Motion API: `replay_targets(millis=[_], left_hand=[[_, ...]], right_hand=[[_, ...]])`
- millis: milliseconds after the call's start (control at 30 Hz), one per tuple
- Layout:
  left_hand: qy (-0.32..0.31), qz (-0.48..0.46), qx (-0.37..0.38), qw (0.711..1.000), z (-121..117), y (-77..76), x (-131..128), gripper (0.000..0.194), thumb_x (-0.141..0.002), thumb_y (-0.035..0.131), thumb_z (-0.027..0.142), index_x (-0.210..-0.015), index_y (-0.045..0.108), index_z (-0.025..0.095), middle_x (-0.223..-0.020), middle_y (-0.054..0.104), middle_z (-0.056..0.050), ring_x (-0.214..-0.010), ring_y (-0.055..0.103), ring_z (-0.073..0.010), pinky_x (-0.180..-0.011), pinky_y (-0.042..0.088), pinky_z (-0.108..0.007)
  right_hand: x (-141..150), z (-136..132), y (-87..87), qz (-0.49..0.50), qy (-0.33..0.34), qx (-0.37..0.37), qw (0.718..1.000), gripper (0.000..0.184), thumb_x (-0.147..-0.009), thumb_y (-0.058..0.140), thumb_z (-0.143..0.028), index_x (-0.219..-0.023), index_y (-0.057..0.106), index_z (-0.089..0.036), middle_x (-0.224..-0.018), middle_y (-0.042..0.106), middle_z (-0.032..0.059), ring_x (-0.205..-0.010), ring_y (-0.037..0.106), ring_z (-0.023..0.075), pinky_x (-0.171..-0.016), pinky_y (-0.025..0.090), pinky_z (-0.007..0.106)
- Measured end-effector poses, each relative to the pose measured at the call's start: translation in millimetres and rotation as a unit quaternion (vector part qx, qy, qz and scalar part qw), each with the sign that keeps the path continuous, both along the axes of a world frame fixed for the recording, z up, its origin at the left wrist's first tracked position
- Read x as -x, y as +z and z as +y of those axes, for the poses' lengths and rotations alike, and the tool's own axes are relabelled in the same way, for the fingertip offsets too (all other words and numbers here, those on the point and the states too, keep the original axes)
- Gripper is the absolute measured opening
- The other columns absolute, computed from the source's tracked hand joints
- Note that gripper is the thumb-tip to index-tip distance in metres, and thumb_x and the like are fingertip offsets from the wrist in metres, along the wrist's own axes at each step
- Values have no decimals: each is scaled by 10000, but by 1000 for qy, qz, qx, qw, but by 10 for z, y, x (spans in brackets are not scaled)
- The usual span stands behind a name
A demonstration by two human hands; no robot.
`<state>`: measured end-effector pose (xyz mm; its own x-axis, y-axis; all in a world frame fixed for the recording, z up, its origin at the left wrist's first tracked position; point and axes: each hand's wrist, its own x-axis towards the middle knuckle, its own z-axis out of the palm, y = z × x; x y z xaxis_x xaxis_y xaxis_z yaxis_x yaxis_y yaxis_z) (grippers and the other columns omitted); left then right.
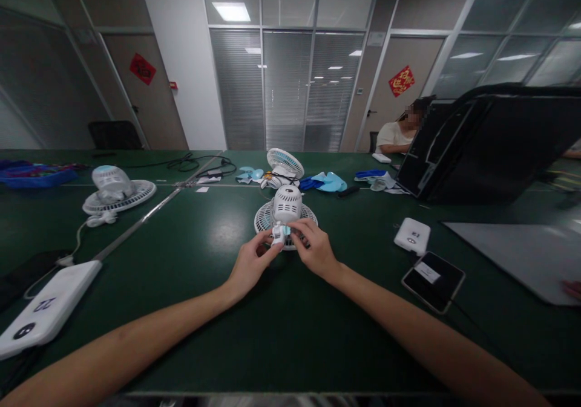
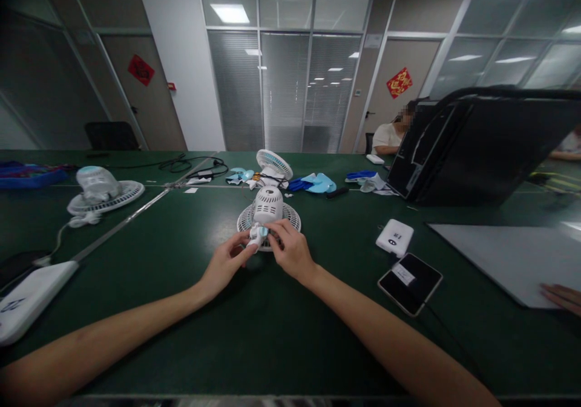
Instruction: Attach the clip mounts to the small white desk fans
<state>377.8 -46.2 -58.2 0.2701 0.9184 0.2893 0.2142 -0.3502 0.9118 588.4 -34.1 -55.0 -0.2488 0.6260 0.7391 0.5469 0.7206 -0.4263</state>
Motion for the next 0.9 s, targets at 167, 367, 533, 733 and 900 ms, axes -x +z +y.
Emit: replay_targets(millis=[167,367,533,733,900], left_hand=[[0,10,-2,1000,0,7,8,499,-928,632,497,-1337,619,212,-1027,711,-63,-759,639,-190,-619,494,-276],[5,10,-8,1000,1,-2,2,511,-929,629,495,-1350,616,206,-1007,711,-63,-732,624,-177,-619,493,-275],[9,13,-11,1000,4,1,5,488,-927,633,492,-1325,629,210,-1041,714,-60,-711,611,-168,-609,490,-270],[9,7,-12,1000,14,-21,5,463,-927,634,487,-1310,634,225,-1007,711,-44,-715,624,-173,-600,480,-267],[8,3,-10,1000,14,-24,11,474,-923,641,477,-1316,624,213,-1012,718,-54,-715,620,-175,-608,483,-268]], right_hand=[[-15,40,-5,-5,-18,16,1000,115,-1010,562,-268,-1025,662,-212,-972,641,54,-853,626,186,-710,542,296],[4,14,3,-24,-38,7,999,113,-1006,556,-273,-979,645,-208,-911,636,44,-766,607,168,-675,516,292],[7,-19,5,-14,-26,7,1000,331,-948,570,-205,-1277,582,-240,-1177,616,87,-755,621,151,-586,535,259],[4,-4,-9,-25,-33,-1,999,252,-966,584,-247,-1213,633,-256,-1138,626,69,-732,621,143,-588,536,260],[9,4,-6,-31,-33,-4,999,264,-960,590,-239,-1222,623,-244,-1108,639,68,-736,615,152,-617,536,273]])
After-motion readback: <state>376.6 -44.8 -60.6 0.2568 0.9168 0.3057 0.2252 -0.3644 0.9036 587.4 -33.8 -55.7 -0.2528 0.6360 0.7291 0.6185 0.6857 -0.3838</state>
